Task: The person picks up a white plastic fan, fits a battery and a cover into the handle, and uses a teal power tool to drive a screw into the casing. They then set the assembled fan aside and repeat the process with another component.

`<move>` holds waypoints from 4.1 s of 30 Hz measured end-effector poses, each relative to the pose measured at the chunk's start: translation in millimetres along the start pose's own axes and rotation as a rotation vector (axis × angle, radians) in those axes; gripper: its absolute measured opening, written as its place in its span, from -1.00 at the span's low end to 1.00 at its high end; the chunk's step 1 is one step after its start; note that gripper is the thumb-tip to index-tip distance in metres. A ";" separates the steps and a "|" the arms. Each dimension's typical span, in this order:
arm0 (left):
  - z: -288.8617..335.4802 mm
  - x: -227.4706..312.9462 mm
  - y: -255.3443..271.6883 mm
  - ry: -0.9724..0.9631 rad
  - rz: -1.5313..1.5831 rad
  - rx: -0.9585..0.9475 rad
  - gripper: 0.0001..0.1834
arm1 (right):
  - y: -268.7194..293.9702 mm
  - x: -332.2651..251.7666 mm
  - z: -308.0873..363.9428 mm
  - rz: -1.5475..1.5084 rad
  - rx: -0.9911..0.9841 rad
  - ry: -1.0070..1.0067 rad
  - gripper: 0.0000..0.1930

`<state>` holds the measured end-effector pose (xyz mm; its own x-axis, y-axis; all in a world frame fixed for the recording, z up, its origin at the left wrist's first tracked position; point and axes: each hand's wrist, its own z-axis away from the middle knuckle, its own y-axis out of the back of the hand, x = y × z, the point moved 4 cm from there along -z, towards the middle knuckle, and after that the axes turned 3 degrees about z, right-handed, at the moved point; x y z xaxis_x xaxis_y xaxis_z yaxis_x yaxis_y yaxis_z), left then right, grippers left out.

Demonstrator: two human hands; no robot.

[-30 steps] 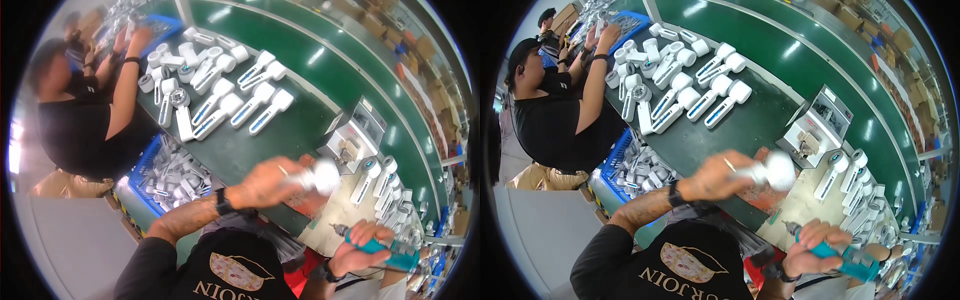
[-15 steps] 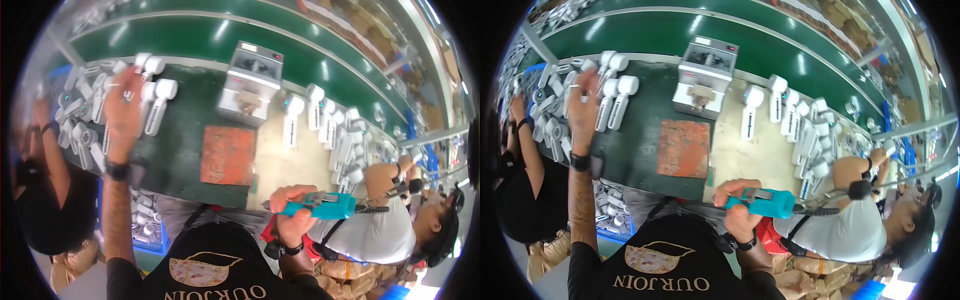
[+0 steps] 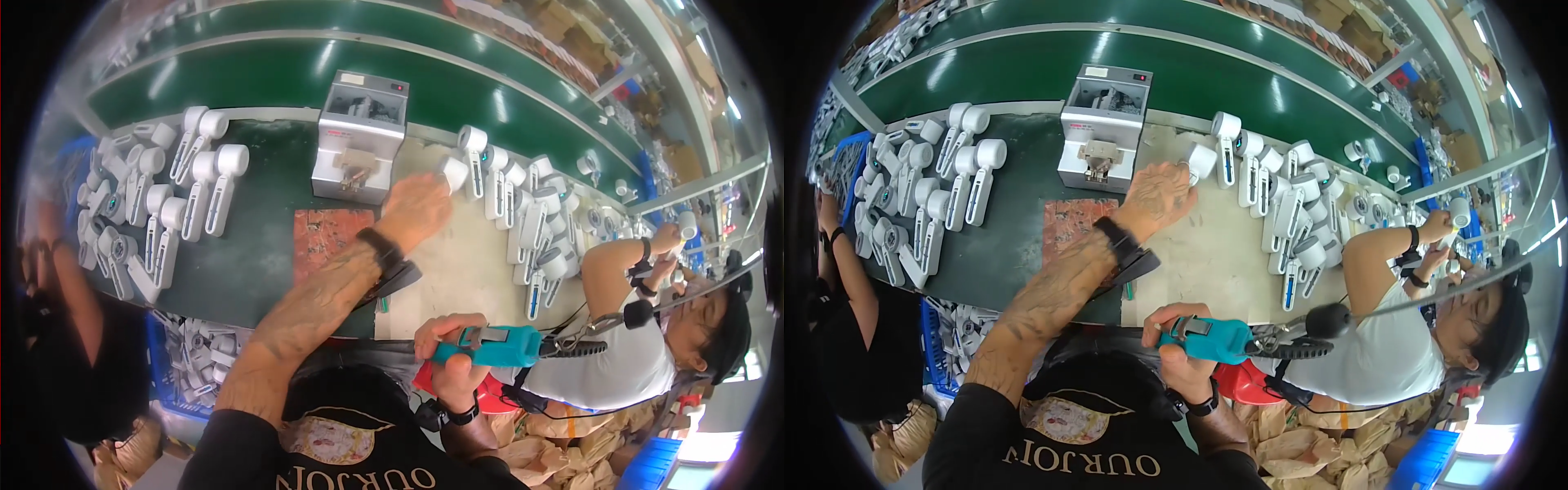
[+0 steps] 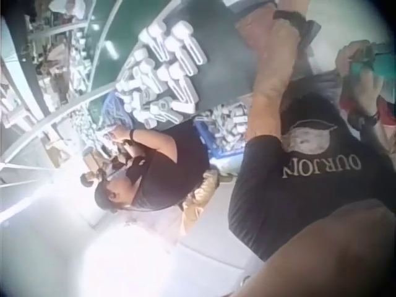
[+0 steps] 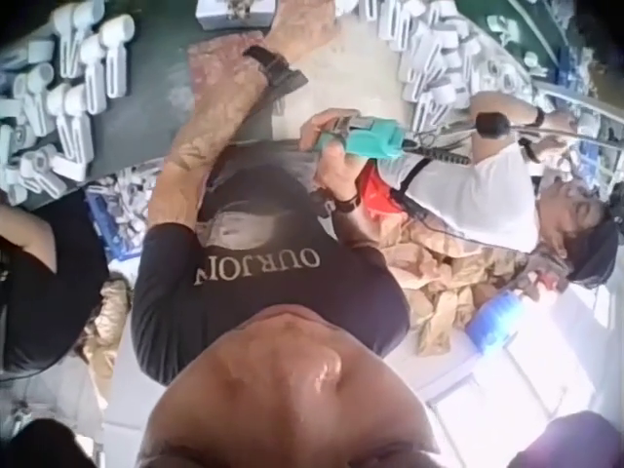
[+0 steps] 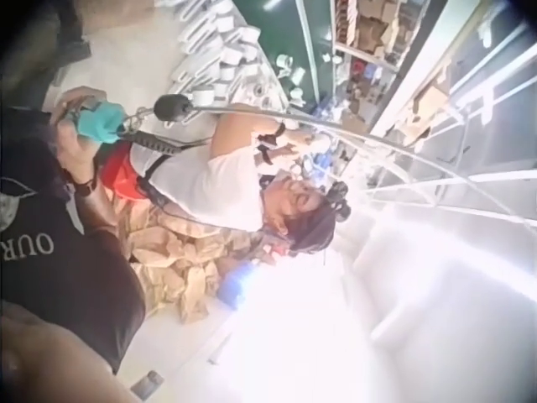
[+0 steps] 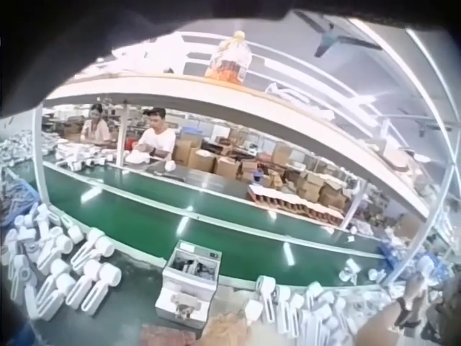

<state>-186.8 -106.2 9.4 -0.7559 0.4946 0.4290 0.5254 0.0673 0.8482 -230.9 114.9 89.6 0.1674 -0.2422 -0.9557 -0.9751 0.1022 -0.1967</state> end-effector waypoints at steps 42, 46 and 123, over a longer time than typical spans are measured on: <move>142.5 -62.9 120.5 -0.269 0.552 0.153 -0.65 | -76.2 42.9 -106.8 0.043 -0.181 0.218 -0.33; 142.1 -64.6 117.0 -0.242 0.538 0.057 -0.66 | -74.6 45.3 -107.4 0.008 -0.185 0.208 -0.33; 131.9 -72.5 111.8 -0.151 0.304 0.040 -0.49 | -110.2 60.3 -208.9 0.253 -0.086 0.308 -0.71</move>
<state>-21.7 -20.2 32.1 -0.4973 0.6201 0.6068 0.7349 -0.0707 0.6745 -143.6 -112.5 99.4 -0.1181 -0.4986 -0.8588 -0.9907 0.1177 0.0679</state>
